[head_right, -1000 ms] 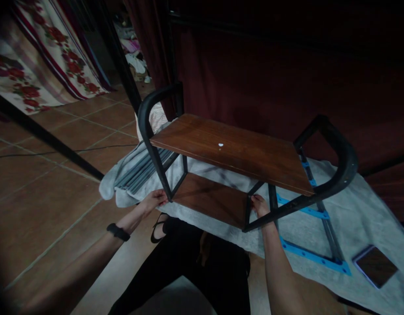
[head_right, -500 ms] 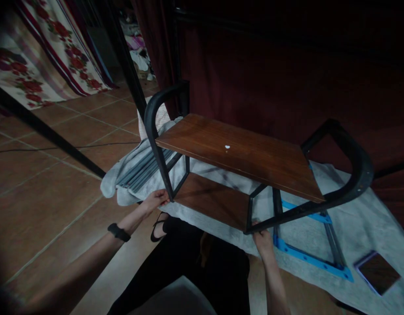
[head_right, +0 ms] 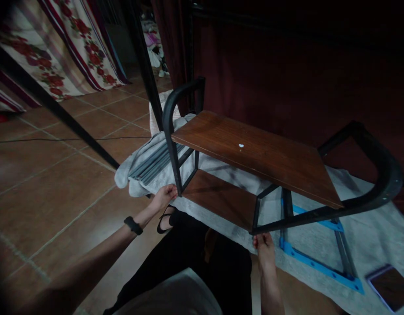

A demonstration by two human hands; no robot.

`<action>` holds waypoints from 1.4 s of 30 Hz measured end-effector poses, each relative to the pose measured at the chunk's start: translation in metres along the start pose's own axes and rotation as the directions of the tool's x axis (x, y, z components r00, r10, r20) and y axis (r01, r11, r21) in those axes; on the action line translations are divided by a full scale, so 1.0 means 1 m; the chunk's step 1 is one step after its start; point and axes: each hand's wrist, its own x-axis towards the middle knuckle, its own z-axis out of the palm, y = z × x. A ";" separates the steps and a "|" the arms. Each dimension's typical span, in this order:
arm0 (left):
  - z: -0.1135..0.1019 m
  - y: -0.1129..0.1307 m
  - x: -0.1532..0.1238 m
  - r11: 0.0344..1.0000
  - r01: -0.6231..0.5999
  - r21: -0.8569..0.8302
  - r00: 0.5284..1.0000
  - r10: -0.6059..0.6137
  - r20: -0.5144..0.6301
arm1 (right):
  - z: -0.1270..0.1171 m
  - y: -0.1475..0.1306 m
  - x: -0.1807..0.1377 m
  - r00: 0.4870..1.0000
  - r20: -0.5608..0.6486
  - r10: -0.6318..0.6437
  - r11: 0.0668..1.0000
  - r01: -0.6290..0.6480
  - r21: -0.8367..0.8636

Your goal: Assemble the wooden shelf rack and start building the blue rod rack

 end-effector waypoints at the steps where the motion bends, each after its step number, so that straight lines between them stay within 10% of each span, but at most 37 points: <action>1: 0.000 -0.001 -0.001 1.000 -0.015 0.009 1.000 0.015 -0.007 | -0.001 0.001 0.000 1.000 0.009 0.000 1.000 0.000 0.006; 42: -0.007 0.010 0.007 0.982 -0.029 0.186 1.000 0.027 0.011 | 0.018 -0.031 -0.003 0.997 -0.017 0.075 0.991 -0.073 0.110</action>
